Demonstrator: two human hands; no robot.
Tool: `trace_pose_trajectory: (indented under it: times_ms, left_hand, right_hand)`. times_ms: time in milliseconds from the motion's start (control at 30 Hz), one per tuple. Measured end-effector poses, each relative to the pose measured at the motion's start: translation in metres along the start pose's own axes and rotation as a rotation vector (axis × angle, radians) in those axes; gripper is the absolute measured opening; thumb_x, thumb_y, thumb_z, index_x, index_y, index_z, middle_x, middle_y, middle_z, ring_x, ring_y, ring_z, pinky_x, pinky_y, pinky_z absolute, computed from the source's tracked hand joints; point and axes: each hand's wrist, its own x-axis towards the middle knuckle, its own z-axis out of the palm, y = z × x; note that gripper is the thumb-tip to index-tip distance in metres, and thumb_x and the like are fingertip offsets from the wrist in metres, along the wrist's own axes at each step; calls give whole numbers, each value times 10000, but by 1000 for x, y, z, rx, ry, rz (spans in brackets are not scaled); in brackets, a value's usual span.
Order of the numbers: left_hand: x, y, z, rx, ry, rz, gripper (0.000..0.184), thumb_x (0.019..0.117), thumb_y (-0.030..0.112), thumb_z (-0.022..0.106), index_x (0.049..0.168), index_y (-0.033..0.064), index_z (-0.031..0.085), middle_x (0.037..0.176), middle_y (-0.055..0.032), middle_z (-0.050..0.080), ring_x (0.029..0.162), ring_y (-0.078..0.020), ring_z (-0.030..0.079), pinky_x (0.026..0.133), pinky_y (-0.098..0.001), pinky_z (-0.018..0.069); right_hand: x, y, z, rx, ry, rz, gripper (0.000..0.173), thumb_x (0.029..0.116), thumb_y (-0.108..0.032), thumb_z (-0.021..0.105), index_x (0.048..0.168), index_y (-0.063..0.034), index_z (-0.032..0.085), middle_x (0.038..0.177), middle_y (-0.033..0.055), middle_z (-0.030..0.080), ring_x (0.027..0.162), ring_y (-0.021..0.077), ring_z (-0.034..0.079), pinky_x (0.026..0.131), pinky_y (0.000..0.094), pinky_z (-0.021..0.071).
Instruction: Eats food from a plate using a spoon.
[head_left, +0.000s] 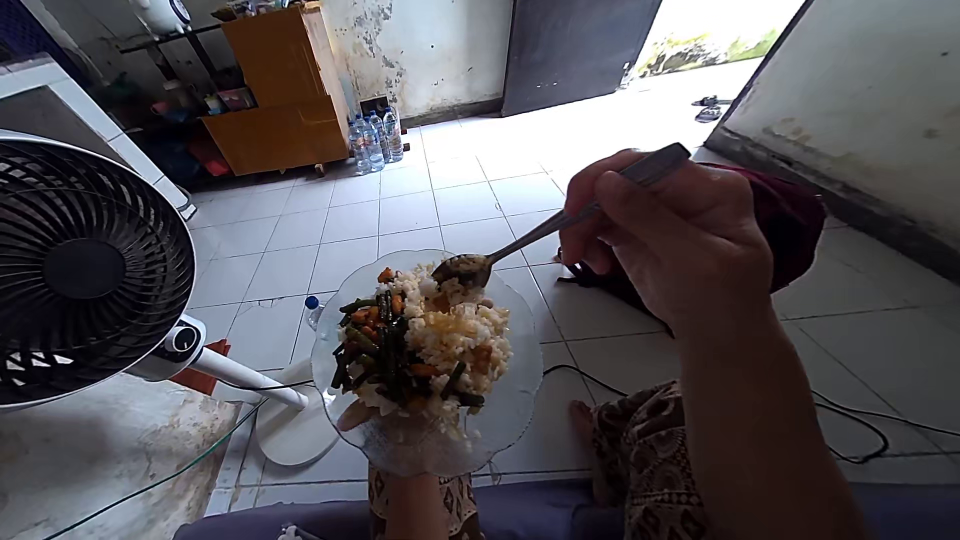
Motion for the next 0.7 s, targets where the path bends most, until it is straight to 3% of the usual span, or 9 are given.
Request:
trace_pose_trajectory:
  times_ms: [67,167,267,367,433,500,633,700]
  left_hand:
    - [3,-1,6,36,-17,46,327,976,465,609,1054,180,749,1006,83,751,978,13,684,868,-181,542]
    - [12,4,35,40,12,114,261,983,315,621,1061,111,763,1026,26,760,1013,-15,692,898,-192,544]
    - [3,1,14,71,24,64,319,998,444,578,1070,187,753,1024,81,751,998,12,682,883,-187,538]
    - [2,-1,11,54,143,48,350,914,522,651,1013,204,759,954,70,752,939,-7,693,836,-204,561]
    - [5,-2,5,138,48,75,398,945,575,591,1064,235,761,1001,100,759,980,14,691,867,-195,551]
    - [7,-4,-1,154,-28,102,400,982,549,551,1100,222,749,1040,104,751,1013,20,678,896,-193,533]
    - [3,-2,13,86,238,74,355,914,506,658,1003,172,741,938,57,742,916,-14,690,818,-209,564]
    - [5,-2,10,67,150,49,368,911,512,662,1030,178,758,963,64,751,939,-7,693,837,-199,560]
  right_hand:
    - [-1,-3,1,8,-4,-14,266,1082,-141,416,971,-150,657,712,-131,619,588,-50,553,543,84,471]
    - [-3,-7,6,3,5,21,265,1083,-141,416,962,-150,652,690,-129,614,562,-48,546,518,84,465]
    - [-4,-7,10,-21,-63,38,247,1076,-133,429,958,-132,646,688,-123,594,563,-56,535,512,79,456]
    - [-5,-7,12,-64,-126,13,231,1066,-133,449,948,-118,647,689,-114,584,582,-56,538,529,77,461]
    - [-4,-7,12,-89,-147,-9,234,1066,-139,449,947,-113,648,701,-112,577,598,-60,530,542,72,453]
    - [-4,-8,11,-105,-153,-31,230,1062,-132,448,949,-105,647,705,-111,572,605,-62,527,550,71,451]
    - [-4,-7,11,-112,-155,-53,226,1059,-120,452,945,-102,646,716,-109,575,622,-62,531,561,71,450]
    - [-4,-7,10,-135,-148,-66,222,1052,-108,455,944,-96,649,716,-109,575,630,-62,531,572,72,453]
